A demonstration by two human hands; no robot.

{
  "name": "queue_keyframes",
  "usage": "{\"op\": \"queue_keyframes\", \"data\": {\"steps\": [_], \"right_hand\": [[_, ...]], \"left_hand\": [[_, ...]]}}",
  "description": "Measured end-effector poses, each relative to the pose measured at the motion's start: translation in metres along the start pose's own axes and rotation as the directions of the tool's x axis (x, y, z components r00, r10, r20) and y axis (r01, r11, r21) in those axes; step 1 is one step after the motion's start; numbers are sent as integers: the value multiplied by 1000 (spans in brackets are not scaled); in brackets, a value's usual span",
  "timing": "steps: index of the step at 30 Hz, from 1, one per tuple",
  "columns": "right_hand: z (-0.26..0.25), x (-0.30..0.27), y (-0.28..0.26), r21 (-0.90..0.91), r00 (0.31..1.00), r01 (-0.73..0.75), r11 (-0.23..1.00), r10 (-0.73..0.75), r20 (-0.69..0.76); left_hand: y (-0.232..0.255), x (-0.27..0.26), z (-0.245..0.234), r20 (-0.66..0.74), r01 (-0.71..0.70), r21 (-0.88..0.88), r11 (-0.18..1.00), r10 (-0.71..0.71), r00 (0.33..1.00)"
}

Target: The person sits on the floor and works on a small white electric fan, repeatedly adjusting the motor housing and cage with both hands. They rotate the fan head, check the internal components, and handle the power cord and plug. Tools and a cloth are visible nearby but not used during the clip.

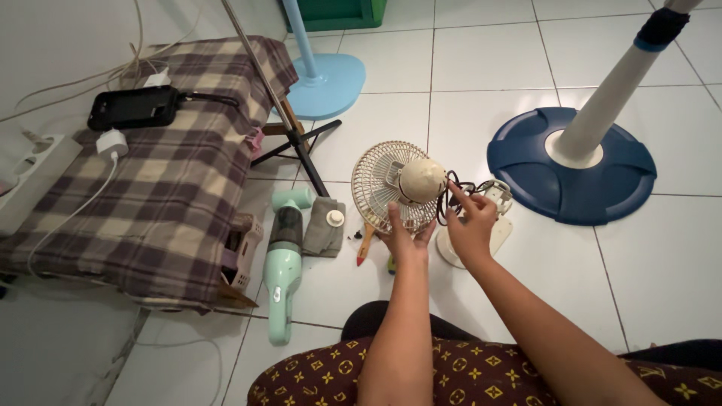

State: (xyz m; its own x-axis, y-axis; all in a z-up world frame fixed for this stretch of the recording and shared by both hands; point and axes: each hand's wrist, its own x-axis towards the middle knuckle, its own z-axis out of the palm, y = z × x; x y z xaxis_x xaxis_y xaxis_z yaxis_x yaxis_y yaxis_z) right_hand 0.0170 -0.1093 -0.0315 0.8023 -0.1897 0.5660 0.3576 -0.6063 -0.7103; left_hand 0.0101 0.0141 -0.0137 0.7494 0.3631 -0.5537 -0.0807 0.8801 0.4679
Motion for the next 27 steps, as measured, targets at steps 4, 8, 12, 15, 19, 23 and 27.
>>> {"op": "queue_keyframes", "data": {"steps": [4, 8, 12, 15, 19, 23, 27], "right_hand": [[10, 12, 7, 493, 907, -408, 769, 403, 123], [23, 27, 15, 767, 757, -516, 381, 621, 201], [38, 34, 43, 921, 614, -378, -93, 719, 324], [53, 36, 74, 909, 652, -323, -264, 634, 415], [67, 35, 110, 871, 666, -349, -346, 562, 490], [68, 31, 119, 871, 667, -388, -303, 560, 492], [60, 33, 111, 872, 547, -444, -204, 710, 444]], "left_hand": [[-1, 0, 0, 26, -6, 2, 1000, 6, 1000], [-1, -2, 1, 15, -10, -4, 1000, 10, 1000], [1, -3, 0, 48, -10, 0, 1000, 10, 999], [2, -3, 3, 52, -14, 14, 1000, 13, 999], [1, -5, 3, 84, -31, 27, 999, 29, 996], [-2, -6, 3, 83, -23, -6, 1000, 23, 996], [-3, -8, 5, 82, -48, 57, 997, 43, 996]]}}
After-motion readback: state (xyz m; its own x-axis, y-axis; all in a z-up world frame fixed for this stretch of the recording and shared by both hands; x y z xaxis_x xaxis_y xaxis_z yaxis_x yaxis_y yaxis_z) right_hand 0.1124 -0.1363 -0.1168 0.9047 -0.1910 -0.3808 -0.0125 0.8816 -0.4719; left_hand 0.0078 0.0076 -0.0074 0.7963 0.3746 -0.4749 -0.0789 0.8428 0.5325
